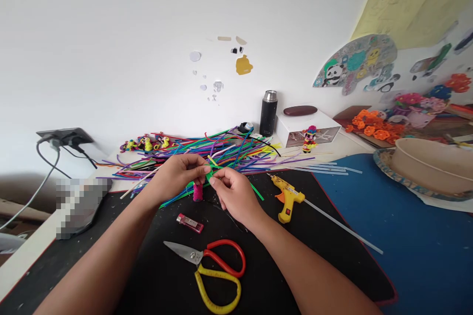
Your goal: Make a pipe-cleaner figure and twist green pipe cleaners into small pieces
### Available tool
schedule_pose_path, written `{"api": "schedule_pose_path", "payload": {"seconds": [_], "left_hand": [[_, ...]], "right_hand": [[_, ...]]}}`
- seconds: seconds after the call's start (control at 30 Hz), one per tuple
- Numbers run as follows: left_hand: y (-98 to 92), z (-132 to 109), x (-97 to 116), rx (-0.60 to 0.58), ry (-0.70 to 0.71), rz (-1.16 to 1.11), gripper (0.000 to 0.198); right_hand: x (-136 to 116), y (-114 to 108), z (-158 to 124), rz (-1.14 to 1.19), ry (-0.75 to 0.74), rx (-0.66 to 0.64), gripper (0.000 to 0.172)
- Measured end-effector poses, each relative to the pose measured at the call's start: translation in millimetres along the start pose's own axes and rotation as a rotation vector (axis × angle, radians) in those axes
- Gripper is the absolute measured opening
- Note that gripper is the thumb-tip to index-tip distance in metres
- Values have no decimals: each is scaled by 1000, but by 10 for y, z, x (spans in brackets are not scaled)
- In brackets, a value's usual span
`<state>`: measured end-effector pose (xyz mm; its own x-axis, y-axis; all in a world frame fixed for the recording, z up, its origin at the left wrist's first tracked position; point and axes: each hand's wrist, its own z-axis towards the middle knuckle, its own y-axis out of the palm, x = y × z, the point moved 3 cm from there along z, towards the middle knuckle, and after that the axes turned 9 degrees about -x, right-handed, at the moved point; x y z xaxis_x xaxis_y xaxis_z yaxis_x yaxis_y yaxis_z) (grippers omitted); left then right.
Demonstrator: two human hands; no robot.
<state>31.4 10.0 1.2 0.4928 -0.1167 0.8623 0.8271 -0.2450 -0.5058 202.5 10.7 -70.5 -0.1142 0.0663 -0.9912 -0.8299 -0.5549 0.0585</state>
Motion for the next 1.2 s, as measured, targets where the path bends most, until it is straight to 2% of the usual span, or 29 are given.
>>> {"api": "schedule_pose_path", "payload": {"seconds": [0.17,0.33,0.43,0.6,0.9,1.2], "left_hand": [[110,78,-57,130,2,-321,45],[78,67,-44,153,76,-237,44],[29,38,7,115,107,-156,41],[47,1,81,-7,108,-145,37],[27,-12,60,-139,117,-140,37],[5,-45,84,-170,218,26,30]], "right_hand": [[-26,-29,33,207,-20,12,35],[-55,-23,22,334,33,-15,41],[-75,-5,4,411,84,-62,43],[-101,27,-12,448,133,-137,44],[-77,72,-28,517,198,-185,31],[-86,75,-31,534,228,-208,24]]}}
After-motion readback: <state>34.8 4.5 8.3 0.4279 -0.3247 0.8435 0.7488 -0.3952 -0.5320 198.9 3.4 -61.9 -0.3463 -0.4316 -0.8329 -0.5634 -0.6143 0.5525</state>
